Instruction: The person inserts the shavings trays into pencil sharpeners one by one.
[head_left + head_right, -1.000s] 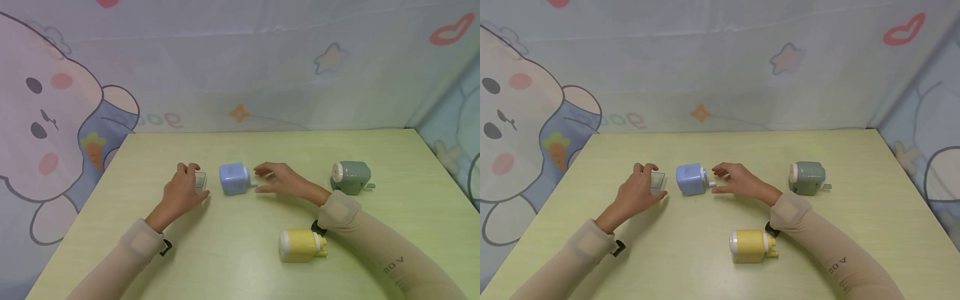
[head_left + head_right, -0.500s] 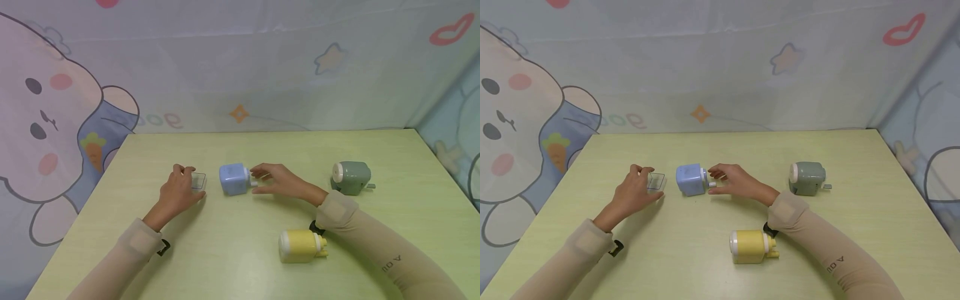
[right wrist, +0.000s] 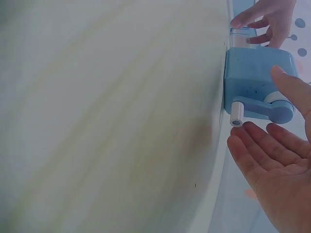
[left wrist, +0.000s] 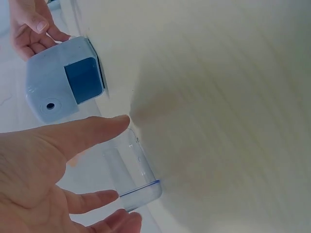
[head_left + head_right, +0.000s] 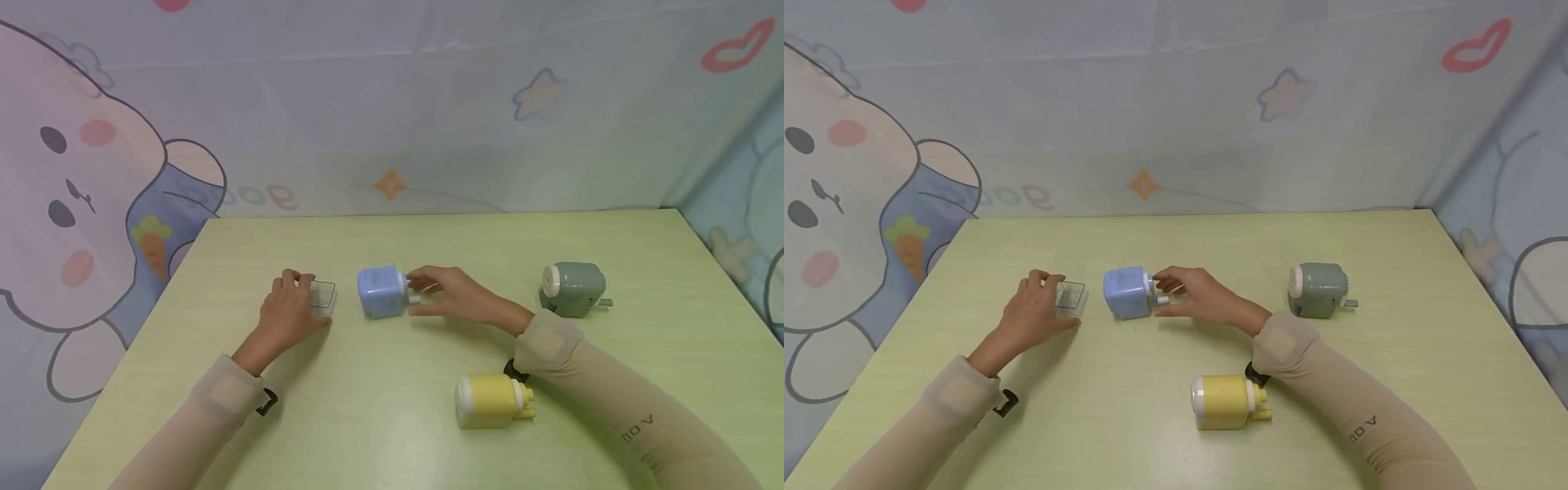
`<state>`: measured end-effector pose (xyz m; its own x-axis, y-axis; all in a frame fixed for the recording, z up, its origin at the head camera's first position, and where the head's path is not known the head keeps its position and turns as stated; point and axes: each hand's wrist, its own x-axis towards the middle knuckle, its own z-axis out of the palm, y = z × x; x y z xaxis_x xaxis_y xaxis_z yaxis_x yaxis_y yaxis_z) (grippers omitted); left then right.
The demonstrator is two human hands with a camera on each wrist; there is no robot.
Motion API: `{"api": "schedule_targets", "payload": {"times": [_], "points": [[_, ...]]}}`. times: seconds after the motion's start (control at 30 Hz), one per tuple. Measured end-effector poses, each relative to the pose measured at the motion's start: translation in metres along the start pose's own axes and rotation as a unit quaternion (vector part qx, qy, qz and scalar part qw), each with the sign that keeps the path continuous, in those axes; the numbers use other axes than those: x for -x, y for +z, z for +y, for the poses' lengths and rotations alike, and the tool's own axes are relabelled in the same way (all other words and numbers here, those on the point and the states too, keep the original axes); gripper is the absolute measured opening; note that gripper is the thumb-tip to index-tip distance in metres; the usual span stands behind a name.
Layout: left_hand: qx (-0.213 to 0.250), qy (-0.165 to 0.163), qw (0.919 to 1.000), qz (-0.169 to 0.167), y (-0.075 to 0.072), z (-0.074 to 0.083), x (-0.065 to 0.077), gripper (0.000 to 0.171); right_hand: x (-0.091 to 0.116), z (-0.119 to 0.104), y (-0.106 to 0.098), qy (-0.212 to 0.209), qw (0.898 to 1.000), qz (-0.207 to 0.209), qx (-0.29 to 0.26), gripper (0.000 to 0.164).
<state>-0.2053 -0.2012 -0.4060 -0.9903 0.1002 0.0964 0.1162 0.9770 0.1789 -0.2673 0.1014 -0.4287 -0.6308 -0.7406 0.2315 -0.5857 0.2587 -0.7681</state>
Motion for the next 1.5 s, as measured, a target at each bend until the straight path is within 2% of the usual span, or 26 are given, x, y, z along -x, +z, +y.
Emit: {"api": "schedule_targets", "payload": {"times": [0.3, 0.5, 0.73, 0.83, 0.9, 0.97, 1.07, 1.27, 1.37, 1.5], "points": [[0.023, -0.021, 0.999, -0.031, 0.0, -0.001, -0.002, 0.08, -0.002, -0.004, 0.002, 0.006, 1.0, 0.001, -0.03, 0.058], [0.016, -0.009, 0.9989, -0.044, -0.002, -0.002, -0.003, 0.073, -0.004, -0.005, 0.004, 0.005, 0.999, -0.002, -0.039, 0.056], [0.002, 0.035, 0.9992, -0.018, 0.0, -0.007, -0.002, 0.057, -0.004, -0.009, 0.004, 0.004, 0.999, 0.001, -0.041, 0.05], [0.001, 0.047, 0.9989, -0.005, 0.001, -0.009, -0.002, 0.055, -0.004, -0.024, 0.001, 0.009, 0.999, -0.003, -0.034, 0.047], [0.002, 0.053, 0.9986, -0.001, 0.001, -0.01, -0.002, 0.056, -0.004, -0.023, 0.001, 0.007, 1.0, -0.004, -0.03, 0.047], [0.004, 0.055, 0.9985, -0.001, 0.001, -0.01, -0.002, 0.056, -0.004, -0.021, 0.002, 0.001, 1.0, -0.003, -0.026, 0.047], [0.013, 0.052, 0.9986, -0.005, 0.001, -0.01, -0.002, 0.055, -0.007, -0.004, 0.006, -0.009, 1.0, -0.001, -0.021, 0.05], [0.024, 0.048, 0.9985, -0.007, 0.001, -0.01, -0.003, 0.055, -0.009, -0.005, 0.007, -0.017, 1.0, -0.004, -0.021, 0.061], [0.022, 0.051, 0.9985, -0.006, 0.001, -0.011, -0.004, 0.055, -0.01, -0.006, 0.007, -0.019, 1.0, -0.005, -0.022, 0.06], [0.021, 0.038, 0.9989, -0.016, 0.001, -0.011, -0.005, 0.056, -0.011, -0.006, 0.007, -0.015, 1.0, -0.004, -0.021, 0.058]]}}
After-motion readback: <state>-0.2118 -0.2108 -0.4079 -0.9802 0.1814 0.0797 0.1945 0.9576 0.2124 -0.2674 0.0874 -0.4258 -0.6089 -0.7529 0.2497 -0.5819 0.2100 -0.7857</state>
